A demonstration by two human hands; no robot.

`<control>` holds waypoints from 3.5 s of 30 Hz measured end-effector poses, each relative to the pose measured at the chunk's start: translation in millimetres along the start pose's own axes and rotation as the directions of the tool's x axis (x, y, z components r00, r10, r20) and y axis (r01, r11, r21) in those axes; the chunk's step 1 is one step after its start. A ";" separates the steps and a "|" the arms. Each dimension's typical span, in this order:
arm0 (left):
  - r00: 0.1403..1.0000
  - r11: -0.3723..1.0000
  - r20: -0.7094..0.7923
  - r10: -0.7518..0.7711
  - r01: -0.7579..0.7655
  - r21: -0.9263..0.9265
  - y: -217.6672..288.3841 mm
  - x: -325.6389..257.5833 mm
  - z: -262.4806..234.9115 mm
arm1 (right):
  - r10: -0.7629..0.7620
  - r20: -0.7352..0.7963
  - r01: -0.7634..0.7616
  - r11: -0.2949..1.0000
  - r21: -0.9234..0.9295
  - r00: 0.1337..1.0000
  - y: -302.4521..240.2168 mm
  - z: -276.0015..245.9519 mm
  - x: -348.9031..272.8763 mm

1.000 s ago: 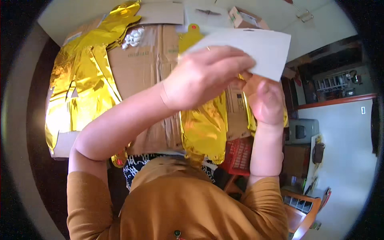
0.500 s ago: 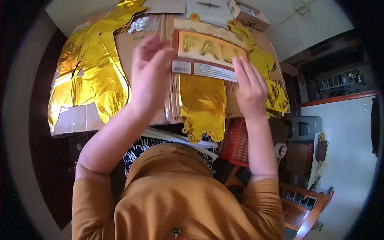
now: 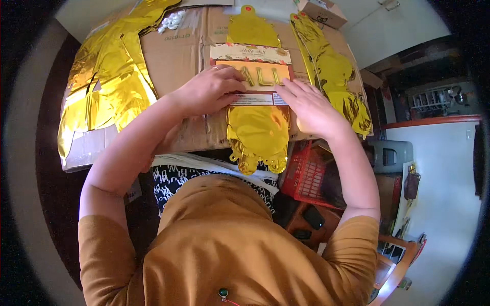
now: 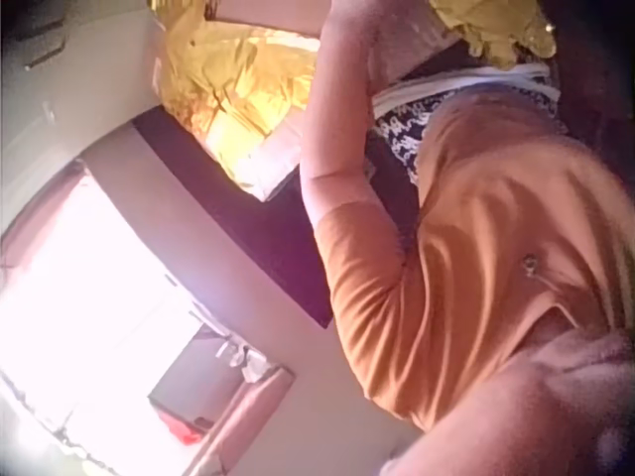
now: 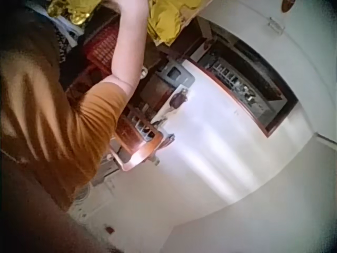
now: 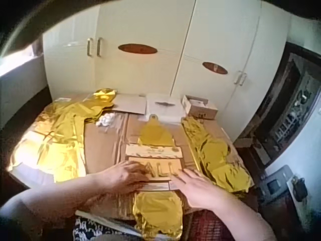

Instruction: Folding gold foil balloons and inserting them into cardboard packaging cards.

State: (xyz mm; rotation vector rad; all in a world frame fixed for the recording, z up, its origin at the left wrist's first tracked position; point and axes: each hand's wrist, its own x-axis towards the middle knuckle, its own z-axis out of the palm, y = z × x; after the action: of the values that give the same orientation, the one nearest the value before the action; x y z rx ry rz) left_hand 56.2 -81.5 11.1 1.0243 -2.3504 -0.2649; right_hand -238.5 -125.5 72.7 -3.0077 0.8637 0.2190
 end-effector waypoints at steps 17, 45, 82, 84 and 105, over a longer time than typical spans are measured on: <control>0.967 0.968 0.072 0.243 -0.237 -0.080 -23.1 40.6 21.2 | -0.099 -0.609 0.138 0.990 0.017 0.787 -33.1 79.6 -54.5; 0.929 0.943 0.180 0.325 -0.333 0.015 -16.3 41.6 13.6 | -0.027 -0.727 0.187 0.972 0.141 0.686 -57.0 83.5 -60.4; 0.864 0.934 -0.393 0.314 -0.356 -0.037 8.4 21.0 -1.6 | 0.473 -0.241 -0.212 0.717 0.664 0.847 5.6 44.1 23.5; 0.894 0.894 0.030 0.447 -0.446 -0.053 35.6 14.5 5.0 | 0.490 -0.239 -0.230 0.715 0.660 0.838 5.1 47.8 22.4; 0.939 0.950 0.342 -0.045 -0.065 0.304 39.1 -8.5 9.5 | 0.342 -0.205 -0.295 0.928 0.229 0.917 -78.0 70.7 -24.7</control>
State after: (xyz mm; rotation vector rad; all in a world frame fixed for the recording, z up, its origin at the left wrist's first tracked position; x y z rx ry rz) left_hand 31.6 -48.8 14.8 1.1914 -2.7810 -0.0712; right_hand -227.4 -43.3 3.3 -2.7318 1.3152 -0.2272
